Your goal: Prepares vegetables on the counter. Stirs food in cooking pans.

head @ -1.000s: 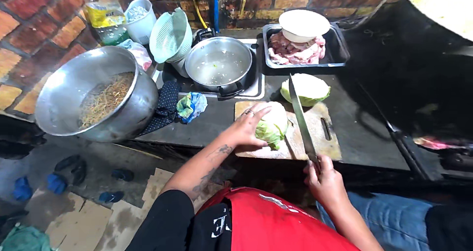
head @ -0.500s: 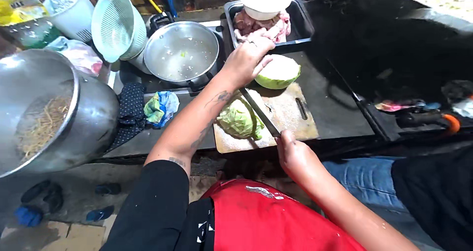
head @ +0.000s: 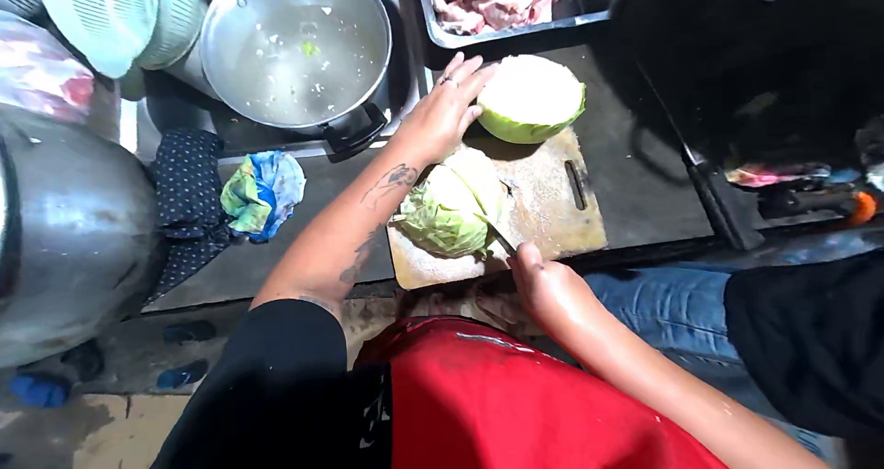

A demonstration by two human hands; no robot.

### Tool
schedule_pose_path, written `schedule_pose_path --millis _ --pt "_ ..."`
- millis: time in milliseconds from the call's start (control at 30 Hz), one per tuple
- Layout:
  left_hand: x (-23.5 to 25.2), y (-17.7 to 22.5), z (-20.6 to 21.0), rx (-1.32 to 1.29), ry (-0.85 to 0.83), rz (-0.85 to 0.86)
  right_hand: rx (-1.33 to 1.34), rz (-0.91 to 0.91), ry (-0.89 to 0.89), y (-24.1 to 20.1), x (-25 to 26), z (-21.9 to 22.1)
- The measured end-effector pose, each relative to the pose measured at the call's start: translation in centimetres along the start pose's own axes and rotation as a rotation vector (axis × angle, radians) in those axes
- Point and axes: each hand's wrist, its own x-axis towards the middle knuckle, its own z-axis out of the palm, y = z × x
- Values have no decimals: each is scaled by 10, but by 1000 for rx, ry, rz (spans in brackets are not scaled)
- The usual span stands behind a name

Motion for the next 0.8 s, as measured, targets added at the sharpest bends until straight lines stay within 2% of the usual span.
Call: schedule_pose_path --millis 100,367,433,533,600,700,800 --pt "2 -10 10 8 -35 -58 -13 40 -65 -1 11 5" --pt "4 -15 15 29 -56 -61 -24 79 -115 -4 15 11" --pt "5 -16 6 -65 24 -7 9 60 -102 -3 15 7" --pt "-9 -9 -15 -229 256 55 78 -18 -46 12 15 7" --pt "-32 14 -33 -186 342 197 121 -70 -23 26 16 5" --pt "-75 49 -40 -3 120 405 105 -73 -29 37 12 0" --pt "-96 51 -16 136 -65 431 87 -107 10 45 13 -1"
